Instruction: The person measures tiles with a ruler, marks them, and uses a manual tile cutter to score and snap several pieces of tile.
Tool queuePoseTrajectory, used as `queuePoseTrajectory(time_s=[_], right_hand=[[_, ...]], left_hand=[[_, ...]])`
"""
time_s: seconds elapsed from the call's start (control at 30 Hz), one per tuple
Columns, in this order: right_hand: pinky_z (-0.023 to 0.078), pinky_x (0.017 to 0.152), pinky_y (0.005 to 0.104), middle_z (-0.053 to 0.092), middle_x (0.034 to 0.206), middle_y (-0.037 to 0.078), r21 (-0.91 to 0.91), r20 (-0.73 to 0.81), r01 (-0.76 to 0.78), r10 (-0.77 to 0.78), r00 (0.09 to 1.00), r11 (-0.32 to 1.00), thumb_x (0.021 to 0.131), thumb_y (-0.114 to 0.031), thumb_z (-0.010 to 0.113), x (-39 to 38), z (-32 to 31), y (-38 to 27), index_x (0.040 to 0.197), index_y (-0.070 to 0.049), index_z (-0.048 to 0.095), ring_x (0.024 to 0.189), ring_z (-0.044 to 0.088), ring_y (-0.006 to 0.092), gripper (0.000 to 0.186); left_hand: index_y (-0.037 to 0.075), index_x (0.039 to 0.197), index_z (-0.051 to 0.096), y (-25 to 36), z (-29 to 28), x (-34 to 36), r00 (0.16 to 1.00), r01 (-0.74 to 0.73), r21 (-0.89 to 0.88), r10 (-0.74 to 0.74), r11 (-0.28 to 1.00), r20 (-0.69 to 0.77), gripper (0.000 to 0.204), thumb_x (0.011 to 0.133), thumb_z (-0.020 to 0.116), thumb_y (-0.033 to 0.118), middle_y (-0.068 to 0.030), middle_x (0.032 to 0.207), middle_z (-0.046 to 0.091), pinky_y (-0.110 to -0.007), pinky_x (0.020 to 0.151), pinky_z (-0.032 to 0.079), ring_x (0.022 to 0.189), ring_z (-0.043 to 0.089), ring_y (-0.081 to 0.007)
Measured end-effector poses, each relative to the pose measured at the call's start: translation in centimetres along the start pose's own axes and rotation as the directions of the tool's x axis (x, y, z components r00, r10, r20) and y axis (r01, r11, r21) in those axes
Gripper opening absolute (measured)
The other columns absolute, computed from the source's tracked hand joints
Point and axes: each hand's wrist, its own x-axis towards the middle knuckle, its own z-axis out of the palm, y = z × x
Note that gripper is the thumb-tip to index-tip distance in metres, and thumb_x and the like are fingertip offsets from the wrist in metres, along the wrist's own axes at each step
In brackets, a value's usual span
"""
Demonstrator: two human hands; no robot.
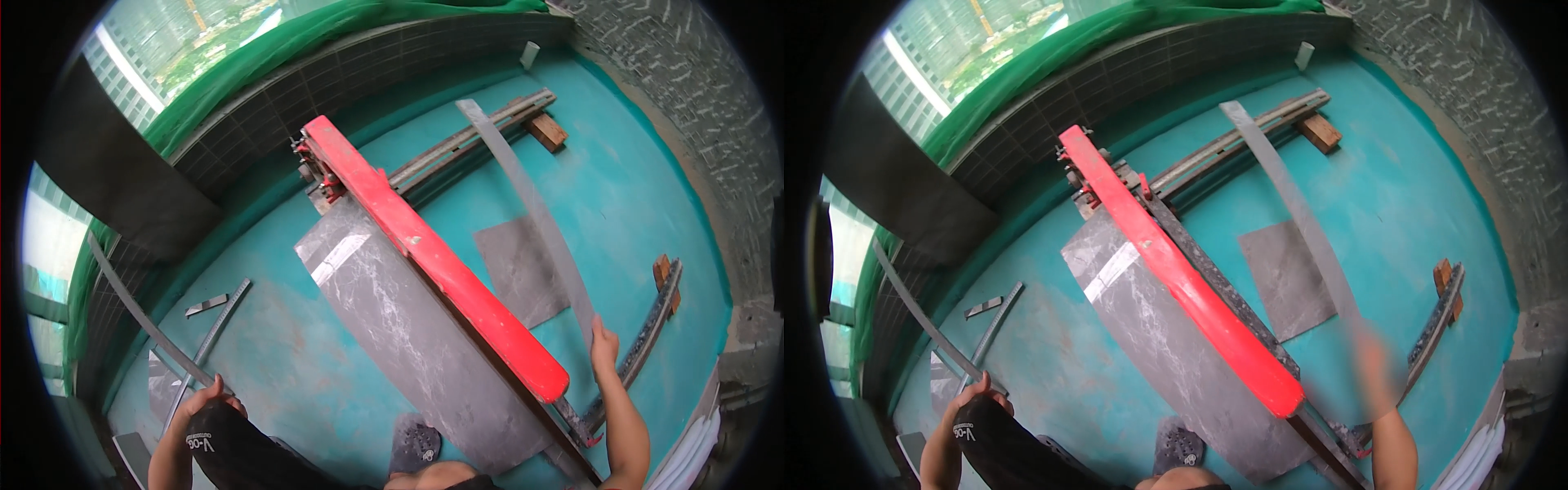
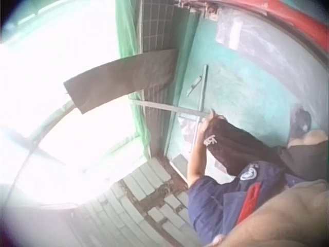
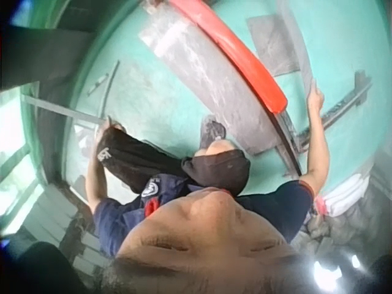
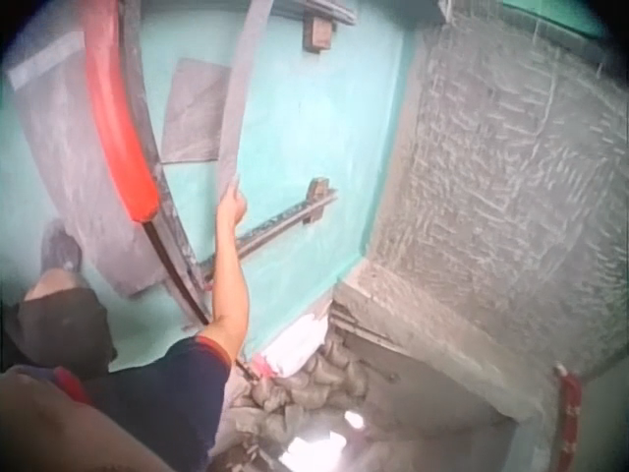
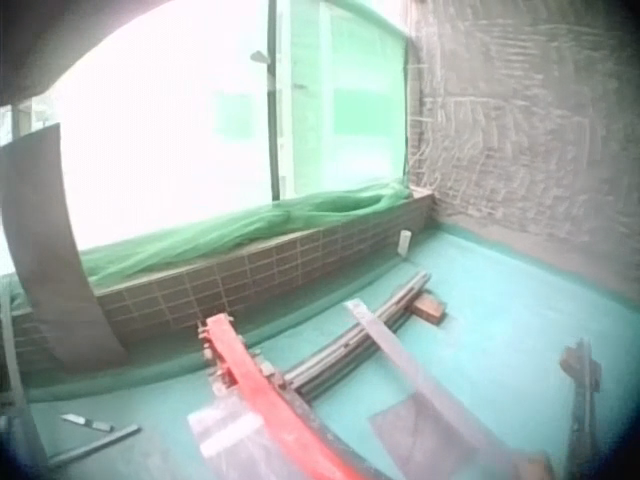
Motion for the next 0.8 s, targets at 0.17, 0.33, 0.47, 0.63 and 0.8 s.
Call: queuePoseTrajectory(time_s=[0.17,0.33,0.47,0.63,0.8], right_hand=[[0.025,0.048,0.0370,0.036,0.050,0.000,0.273,-0.013,0.060,-0.059,0.998,0.960,0.087,-0.056,0.054,2.0,9.5,-1.2,0.051,-0.002,0.040,0.051,0.031,0.0140,0.066],[0.048,0.056,0.0339,0.065,0.069,0.006,0.493,0.466,-0.492,0.260,0.846,0.718,0.091,-0.041,0.054,8.6,11.4,16.0,0.105,0.001,0.062,0.055,0.059,0.0173,0.045],[0.042,0.088,0.0458,0.060,0.101,0.029,-0.196,0.384,-0.131,0.199,0.902,0.972,0.090,-0.054,0.043,4.8,11.3,5.0,0.098,0.009,0.056,0.100,0.055,0.0430,0.065],[0.045,0.083,0.0467,0.061,0.100,0.028,-0.132,0.230,0.403,-0.368,0.901,0.906,0.091,-0.050,0.042,7.4,7.2,3.8,0.102,0.009,0.056,0.092,0.058,0.0409,0.061],[0.046,0.079,0.0421,0.062,0.101,0.024,-0.324,0.376,0.283,-0.152,0.914,0.903,0.090,-0.039,0.046,12.2,4.2,4.2,0.107,0.007,0.058,0.089,0.059,0.0329,0.050]], left_hand=[[-0.009,0.108,0.056,-1.3,-0.2,-3.3,0.966,0.256,0.116,-0.253,0.960,-0.043,0.092,0.085,0.023,0.073,-0.0146,0.100,0.063,-0.033,0.089,0.044,0.094,0.059,-0.0218],[-0.001,0.088,0.057,1.9,2.1,-1.5,0.960,0.273,0.128,-0.279,0.953,0.032,0.084,0.084,0.024,0.076,-0.0098,0.085,0.058,-0.030,0.076,0.045,0.079,0.055,-0.0189],[0.001,0.070,0.051,-0.6,2.5,-6.5,0.954,0.243,0.227,-0.275,0.943,0.122,0.084,0.084,0.014,0.076,-0.0048,0.067,0.044,-0.027,0.067,0.038,0.065,0.044,-0.0171],[0.000,0.072,0.059,1.8,3.5,-10.6,1.000,0.014,0.498,-0.011,0.867,-0.008,0.089,0.088,0.007,0.070,-0.0060,0.073,0.053,-0.028,0.076,0.038,0.072,0.047,-0.0184],[0.005,0.071,0.064,0.8,4.7,-11.8,0.987,0.156,0.713,-0.129,0.683,-0.092,0.087,0.087,0.013,0.073,-0.0017,0.076,0.058,-0.032,0.084,0.040,0.078,0.048,-0.0159]])
